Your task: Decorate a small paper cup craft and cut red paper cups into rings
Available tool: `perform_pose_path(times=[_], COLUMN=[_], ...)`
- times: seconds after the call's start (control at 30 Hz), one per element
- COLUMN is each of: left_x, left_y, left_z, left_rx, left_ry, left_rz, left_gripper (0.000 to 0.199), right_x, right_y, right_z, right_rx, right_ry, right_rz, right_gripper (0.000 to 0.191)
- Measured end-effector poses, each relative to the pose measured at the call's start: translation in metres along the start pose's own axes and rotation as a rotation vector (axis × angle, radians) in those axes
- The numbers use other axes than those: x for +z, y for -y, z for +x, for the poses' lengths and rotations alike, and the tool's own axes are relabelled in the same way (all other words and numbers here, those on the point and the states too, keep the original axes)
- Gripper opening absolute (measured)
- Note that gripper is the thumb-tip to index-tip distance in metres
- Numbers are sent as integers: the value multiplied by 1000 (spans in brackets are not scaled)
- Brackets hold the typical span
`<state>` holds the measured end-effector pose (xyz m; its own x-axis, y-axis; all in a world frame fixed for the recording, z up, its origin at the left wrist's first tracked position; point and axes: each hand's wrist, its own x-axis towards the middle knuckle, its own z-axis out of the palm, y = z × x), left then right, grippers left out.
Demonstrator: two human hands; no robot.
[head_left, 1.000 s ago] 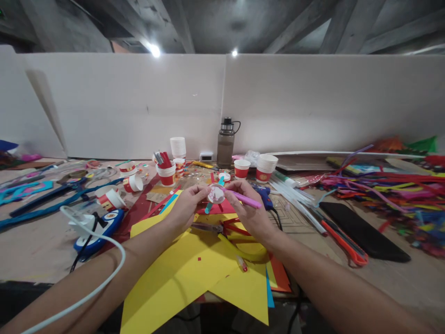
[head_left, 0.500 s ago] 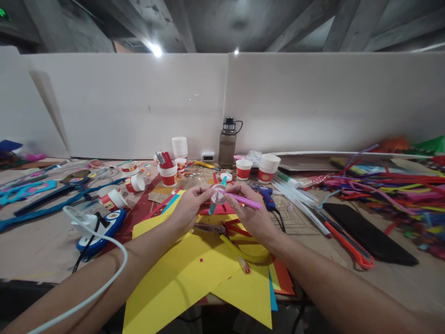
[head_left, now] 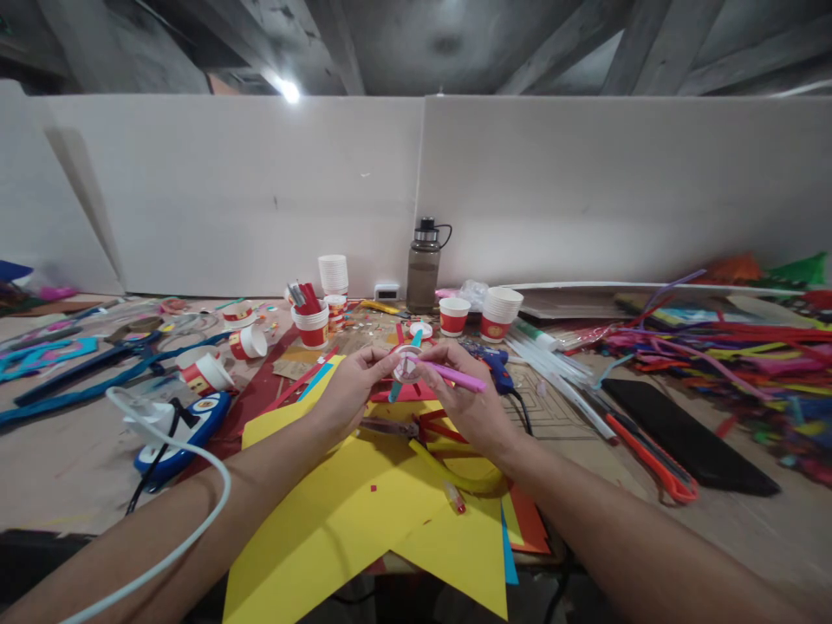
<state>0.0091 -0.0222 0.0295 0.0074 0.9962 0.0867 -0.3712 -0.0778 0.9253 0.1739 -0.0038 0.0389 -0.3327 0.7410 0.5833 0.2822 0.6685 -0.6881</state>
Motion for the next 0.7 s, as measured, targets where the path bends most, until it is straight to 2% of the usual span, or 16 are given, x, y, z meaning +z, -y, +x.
perform_pose_path(times=[0.5, 0.7], left_x=[1, -1], left_y=[0, 2], left_z=[0, 1], left_rx=[5, 32], left_ry=[-29, 10], left_rz=[4, -14], left_gripper=[27, 28], right_x=[1, 2], right_y=[-1, -1], right_z=[0, 0], right_rx=[-39, -33], right_ry=[-29, -50], right_rz=[-22, -25], right_gripper=[15, 16])
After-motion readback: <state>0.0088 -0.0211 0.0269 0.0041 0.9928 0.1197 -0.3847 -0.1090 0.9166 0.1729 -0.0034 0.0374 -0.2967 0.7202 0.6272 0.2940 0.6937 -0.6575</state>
